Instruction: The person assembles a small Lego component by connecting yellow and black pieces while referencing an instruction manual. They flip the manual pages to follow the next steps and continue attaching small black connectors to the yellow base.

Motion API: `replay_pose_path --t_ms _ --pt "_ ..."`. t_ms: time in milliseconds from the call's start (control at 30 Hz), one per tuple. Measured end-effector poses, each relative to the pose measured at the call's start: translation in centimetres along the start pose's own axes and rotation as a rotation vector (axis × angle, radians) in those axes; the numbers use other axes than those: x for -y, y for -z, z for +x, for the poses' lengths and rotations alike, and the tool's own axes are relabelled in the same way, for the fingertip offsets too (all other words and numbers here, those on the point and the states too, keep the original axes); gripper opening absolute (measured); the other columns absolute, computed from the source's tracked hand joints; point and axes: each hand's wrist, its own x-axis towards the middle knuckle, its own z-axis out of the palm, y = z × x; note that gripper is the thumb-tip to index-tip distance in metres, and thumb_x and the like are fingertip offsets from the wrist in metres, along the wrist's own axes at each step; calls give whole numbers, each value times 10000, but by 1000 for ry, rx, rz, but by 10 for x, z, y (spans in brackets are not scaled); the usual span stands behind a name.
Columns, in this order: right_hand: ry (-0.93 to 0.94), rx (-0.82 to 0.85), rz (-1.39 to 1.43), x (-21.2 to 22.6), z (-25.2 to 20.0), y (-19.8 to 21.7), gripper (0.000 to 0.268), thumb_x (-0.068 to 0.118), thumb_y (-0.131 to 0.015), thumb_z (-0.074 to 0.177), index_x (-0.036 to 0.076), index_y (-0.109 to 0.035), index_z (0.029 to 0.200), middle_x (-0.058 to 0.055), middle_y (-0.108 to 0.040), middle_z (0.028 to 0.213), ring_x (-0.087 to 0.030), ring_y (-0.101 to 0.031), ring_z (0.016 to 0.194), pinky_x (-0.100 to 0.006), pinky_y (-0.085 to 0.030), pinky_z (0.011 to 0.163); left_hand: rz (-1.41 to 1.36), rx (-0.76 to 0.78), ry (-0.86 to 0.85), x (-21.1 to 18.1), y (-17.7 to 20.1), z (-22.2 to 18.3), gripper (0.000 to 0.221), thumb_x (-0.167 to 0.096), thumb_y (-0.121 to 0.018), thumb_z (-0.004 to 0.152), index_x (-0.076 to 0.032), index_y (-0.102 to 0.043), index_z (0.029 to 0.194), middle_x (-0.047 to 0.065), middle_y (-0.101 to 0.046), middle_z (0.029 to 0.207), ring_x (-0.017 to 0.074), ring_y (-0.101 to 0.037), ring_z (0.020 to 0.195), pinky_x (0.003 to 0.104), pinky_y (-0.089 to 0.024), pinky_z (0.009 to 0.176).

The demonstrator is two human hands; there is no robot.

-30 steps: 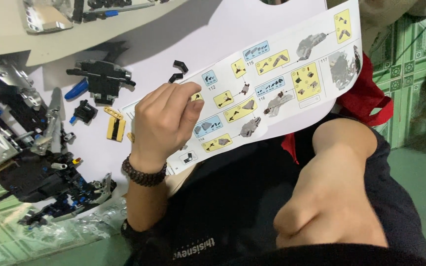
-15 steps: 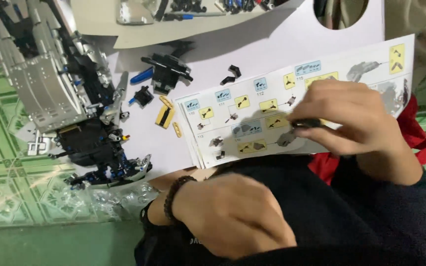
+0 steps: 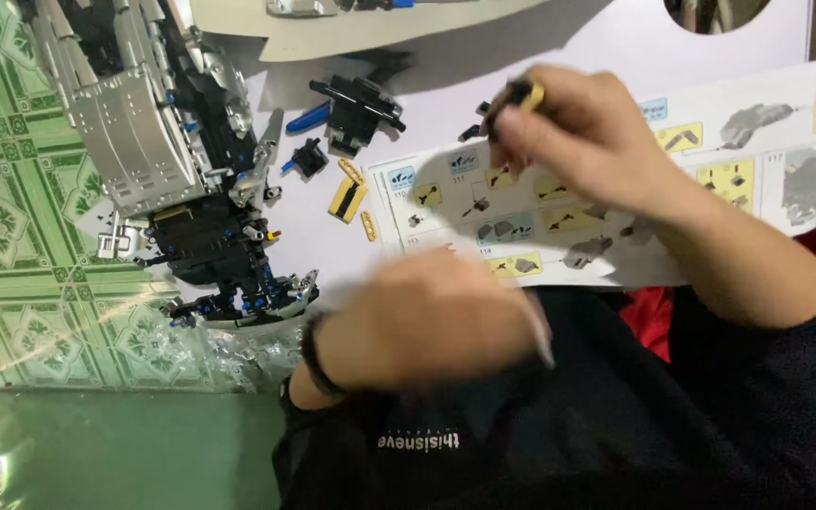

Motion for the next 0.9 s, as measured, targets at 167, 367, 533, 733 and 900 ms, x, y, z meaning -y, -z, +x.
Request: replay_pose_path --t_ms 167,367,533,733,900 --pt "-87 -66 131 4 3 7 249 194 -370 1068 5 -528 1034 -83 -615 841 -130 -611 732 -232 -532 682 391 -108 379 67 -10 4 65 -31 -620 883 -37 -638 945 78 -628 902 200 -576 800 299 -502 737" --pt "-101 -31 178 3 5 9 291 227 -329 1062 6 -518 1045 -91 -617 856 -131 -594 750 -245 -530 715 413 -95 448 91 -22 9 128 -10 -626 794 -32 -624 920 88 -558 871 258 -555 803 361 -483 738" --pt "-76 3 165 0 6 8 274 210 -315 1063 17 -509 1051 -86 -616 866 -134 -604 754 -244 -541 719 274 -251 390 85 -21 10 180 14 -603 874 5 -636 1050 87 -591 880 201 -524 774 304 -466 704" --pt "-105 21 38 16 7 1 308 199 -351 1043 -19 -567 1032 -85 -626 808 -140 -617 718 -248 -522 672 153 -392 250 81 -28 14 280 -173 -649 933 18 -586 1128 125 -588 979 231 -570 856 327 -495 742" --pt "122 -114 -372 12 5 -4 155 60 -500 1010 -75 -574 1027 -115 -571 764 -190 -488 576 -287 -392 541 165 -416 276 76 -32 16 217 34 -636 866 54 -562 1069 152 -582 1008 268 -585 848 353 -503 759"
